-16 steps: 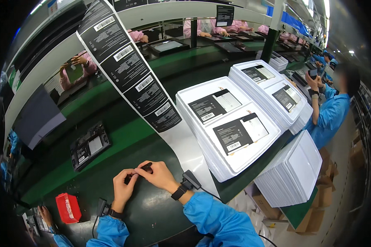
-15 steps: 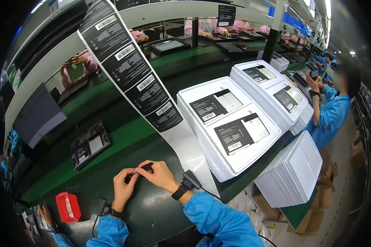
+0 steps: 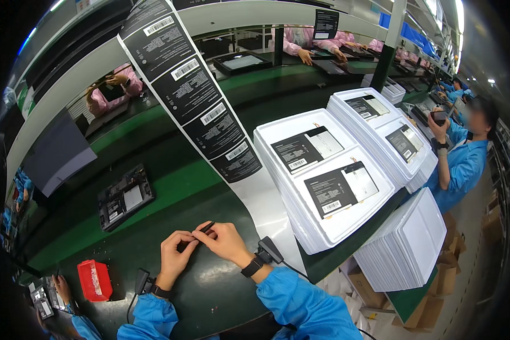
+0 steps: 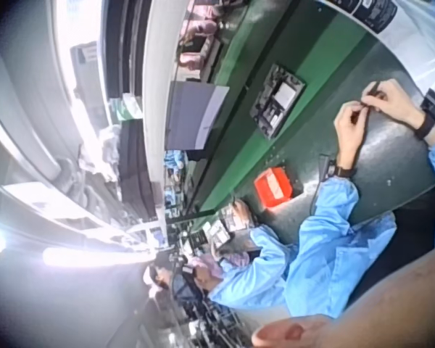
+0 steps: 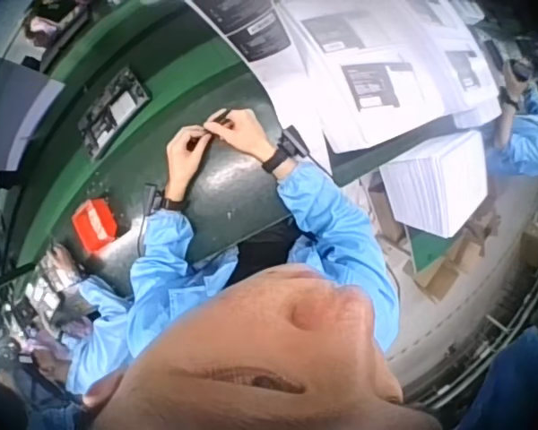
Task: Applying labels to electronic components and assembling mainboard parts on a factory line.
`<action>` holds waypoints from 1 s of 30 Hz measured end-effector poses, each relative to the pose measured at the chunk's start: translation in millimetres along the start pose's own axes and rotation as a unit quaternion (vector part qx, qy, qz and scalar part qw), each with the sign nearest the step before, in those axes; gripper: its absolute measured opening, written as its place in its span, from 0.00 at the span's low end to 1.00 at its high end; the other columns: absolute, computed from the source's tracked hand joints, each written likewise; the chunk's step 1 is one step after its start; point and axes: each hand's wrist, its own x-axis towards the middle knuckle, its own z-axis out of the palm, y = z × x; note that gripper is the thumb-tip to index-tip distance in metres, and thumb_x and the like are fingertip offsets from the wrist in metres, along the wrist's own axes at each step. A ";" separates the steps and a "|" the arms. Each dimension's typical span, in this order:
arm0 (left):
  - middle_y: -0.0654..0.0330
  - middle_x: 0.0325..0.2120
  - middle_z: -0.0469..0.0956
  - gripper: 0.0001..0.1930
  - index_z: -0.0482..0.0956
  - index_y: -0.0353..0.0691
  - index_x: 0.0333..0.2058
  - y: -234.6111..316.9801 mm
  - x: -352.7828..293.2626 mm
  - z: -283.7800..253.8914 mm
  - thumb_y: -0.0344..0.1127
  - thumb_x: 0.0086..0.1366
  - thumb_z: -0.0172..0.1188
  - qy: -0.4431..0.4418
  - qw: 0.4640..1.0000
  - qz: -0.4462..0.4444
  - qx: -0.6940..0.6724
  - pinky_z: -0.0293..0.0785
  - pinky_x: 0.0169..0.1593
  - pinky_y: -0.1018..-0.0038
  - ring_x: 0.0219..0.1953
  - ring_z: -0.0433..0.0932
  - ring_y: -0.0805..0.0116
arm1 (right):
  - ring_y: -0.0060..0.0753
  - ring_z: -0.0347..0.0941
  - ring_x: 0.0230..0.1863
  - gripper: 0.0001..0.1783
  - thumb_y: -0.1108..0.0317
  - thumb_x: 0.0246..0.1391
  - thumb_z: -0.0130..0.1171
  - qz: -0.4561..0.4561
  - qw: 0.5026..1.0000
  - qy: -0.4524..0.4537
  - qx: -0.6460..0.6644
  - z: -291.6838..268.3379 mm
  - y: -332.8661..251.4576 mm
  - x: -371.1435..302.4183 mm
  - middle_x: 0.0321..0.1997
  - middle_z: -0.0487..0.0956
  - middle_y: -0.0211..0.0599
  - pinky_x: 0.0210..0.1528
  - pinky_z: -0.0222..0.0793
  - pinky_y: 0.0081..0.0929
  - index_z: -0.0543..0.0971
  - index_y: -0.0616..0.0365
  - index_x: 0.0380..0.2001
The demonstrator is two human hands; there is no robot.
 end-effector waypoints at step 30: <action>0.59 0.29 0.81 0.09 0.79 0.33 0.35 -1.3 -0.8 0.5 0.26 0.58 0.70 0.006 0.999 -0.042 0.001 0.75 0.38 0.75 0.31 0.78 0.71 | 0.18 0.78 0.24 0.12 0.65 0.60 0.67 -0.001 1.000 0.001 0.007 -0.1 -1.5 -2.1 0.24 0.83 0.34 0.28 0.72 0.19 0.85 0.64 0.39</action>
